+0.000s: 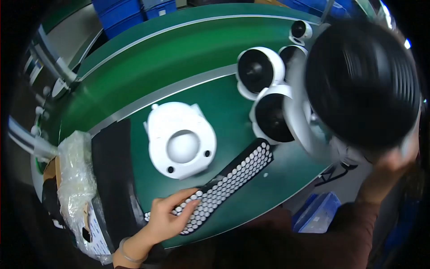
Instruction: Applying small black circular adhesive pads to the mounting base of security camera units on an assembly line.
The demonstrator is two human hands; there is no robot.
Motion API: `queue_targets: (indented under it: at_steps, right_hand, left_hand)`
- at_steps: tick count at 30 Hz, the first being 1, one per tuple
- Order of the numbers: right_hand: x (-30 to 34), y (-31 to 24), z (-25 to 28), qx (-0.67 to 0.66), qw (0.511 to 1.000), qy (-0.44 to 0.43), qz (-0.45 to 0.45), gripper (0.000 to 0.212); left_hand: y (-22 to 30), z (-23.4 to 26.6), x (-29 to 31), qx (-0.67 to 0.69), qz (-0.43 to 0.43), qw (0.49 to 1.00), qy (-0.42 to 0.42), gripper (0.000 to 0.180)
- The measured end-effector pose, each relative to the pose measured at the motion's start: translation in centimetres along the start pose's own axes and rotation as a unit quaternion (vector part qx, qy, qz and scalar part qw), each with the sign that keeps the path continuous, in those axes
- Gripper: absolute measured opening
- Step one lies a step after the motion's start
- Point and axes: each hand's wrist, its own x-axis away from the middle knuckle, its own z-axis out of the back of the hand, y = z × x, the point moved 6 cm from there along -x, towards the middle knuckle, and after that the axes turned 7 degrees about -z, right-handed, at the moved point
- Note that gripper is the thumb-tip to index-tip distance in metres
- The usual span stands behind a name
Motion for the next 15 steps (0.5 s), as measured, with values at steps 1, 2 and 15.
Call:
queue_targets:
  at_steps: [1,2,15]
  right_hand:
    - [1.2,-1.7,-0.2,-0.069,0.997,0.01,0.034,0.112]
    - [3.8,-0.2,0.2,-0.086,0.992,-0.058,-0.072,0.112]
    - [10.6,11.8,-2.7,0.033,0.98,-0.14,-0.136,0.096]
  left_hand:
    - [0.0,0.0,-0.1,-0.002,0.01,1.0,-0.016,0.02]
    - [0.0,0.0,-0.2,0.003,0.026,0.999,-0.034,0.019]
    - [3.7,-2.6,-2.9,-0.137,0.025,0.958,-0.249,0.032]
